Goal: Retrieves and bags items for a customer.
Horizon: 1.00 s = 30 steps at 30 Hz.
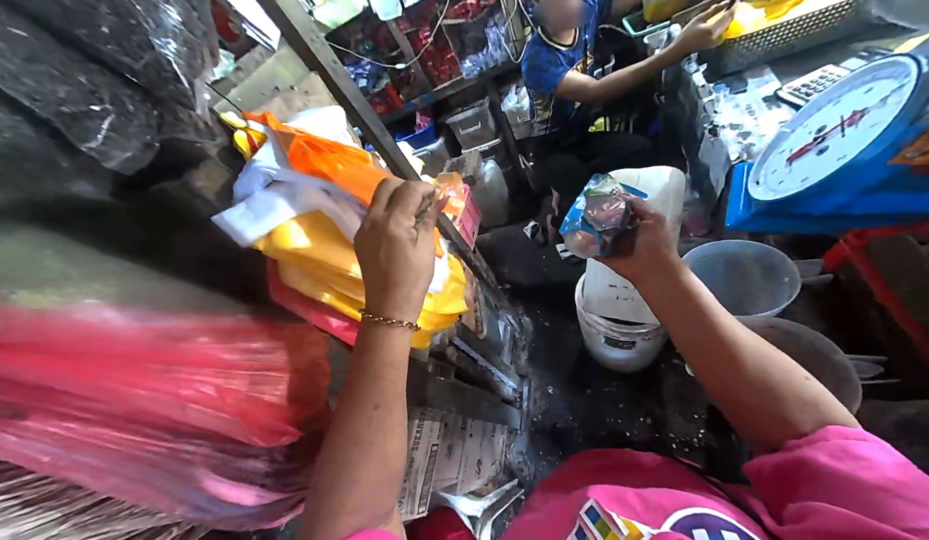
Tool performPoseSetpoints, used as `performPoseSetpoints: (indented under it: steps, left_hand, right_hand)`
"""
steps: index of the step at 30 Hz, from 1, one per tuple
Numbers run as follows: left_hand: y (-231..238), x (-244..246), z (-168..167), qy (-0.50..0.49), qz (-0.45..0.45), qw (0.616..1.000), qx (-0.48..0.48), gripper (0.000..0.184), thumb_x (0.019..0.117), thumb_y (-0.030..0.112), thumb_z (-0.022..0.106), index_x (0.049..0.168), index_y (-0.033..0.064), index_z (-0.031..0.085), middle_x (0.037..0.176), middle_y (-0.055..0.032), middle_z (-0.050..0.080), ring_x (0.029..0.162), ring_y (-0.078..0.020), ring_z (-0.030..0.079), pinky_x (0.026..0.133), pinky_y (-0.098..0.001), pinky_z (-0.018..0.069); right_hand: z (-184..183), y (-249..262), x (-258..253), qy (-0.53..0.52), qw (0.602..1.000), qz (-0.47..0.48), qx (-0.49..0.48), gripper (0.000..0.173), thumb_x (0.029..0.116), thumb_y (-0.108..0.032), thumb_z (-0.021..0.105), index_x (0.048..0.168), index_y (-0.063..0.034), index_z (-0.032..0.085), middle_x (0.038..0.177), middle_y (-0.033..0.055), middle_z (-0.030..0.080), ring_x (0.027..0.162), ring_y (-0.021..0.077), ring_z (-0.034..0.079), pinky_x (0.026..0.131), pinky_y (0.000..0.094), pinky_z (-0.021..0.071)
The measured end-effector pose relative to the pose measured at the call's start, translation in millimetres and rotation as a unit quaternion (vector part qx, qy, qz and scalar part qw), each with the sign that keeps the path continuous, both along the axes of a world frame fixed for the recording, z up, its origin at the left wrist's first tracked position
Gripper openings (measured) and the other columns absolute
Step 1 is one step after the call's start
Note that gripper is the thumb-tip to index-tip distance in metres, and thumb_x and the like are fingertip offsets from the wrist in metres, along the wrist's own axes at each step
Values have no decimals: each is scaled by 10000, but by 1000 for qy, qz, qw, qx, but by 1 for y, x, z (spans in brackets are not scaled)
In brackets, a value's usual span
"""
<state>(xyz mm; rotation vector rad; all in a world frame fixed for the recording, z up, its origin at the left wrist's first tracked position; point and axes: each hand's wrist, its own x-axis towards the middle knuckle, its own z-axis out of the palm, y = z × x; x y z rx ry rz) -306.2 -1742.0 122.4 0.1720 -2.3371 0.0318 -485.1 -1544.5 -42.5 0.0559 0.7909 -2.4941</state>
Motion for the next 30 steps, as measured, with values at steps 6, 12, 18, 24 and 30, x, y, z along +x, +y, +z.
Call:
performPoseSetpoints:
  steps: [6, 12, 18, 24, 30]
  left_hand:
    - [-7, 0, -14, 20, -11, 1000, -13, 223, 1058, 165, 553, 1126, 4, 692, 1058, -187, 695, 982, -309, 669, 894, -450, 515]
    - [-4, 6, -16, -86, -38, 995, -24, 202, 1041, 120, 551, 1111, -1, 697, 1049, -205, 694, 1007, -376, 675, 905, -541, 521]
    - [33, 5, -64, -110, -127, 985, 28, 155, 952, 11, 634, 1078, 31, 721, 1011, -148, 703, 940, -293, 696, 847, -467, 571]
    - [56, -4, -64, -194, -141, 921, 308, 242, 1007, 126, 639, 1246, 87, 631, 1069, -95, 713, 906, -189, 703, 806, -411, 590]
    - [74, -22, -65, -292, -182, 847, 406, 260, 1007, 39, 587, 1247, 92, 669, 1033, -67, 725, 841, -139, 690, 745, -358, 586]
  right_hand:
    - [19, 0, 19, -3, 1000, 9, -11, 295, 1067, -362, 396, 1210, -175, 575, 1049, 34, 671, 973, 178, 669, 836, 429, 577]
    - [23, 1, 32, 24, 997, 47, -64, 368, 1071, -398, 325, 1182, -184, 602, 1044, 31, 696, 962, 170, 688, 822, 414, 593]
    - [23, 4, 63, 91, 989, 87, -76, 288, 985, -420, 528, 1132, -205, 653, 999, -1, 699, 915, 133, 693, 778, 401, 602]
    - [27, 12, 78, 201, 967, 73, -140, 199, 966, -349, 580, 990, -204, 715, 900, -30, 723, 826, 61, 697, 737, 291, 601]
    - [29, 27, 64, 213, 963, 77, -147, 209, 975, -351, 570, 1012, -203, 714, 909, -26, 730, 831, 65, 706, 737, 296, 608]
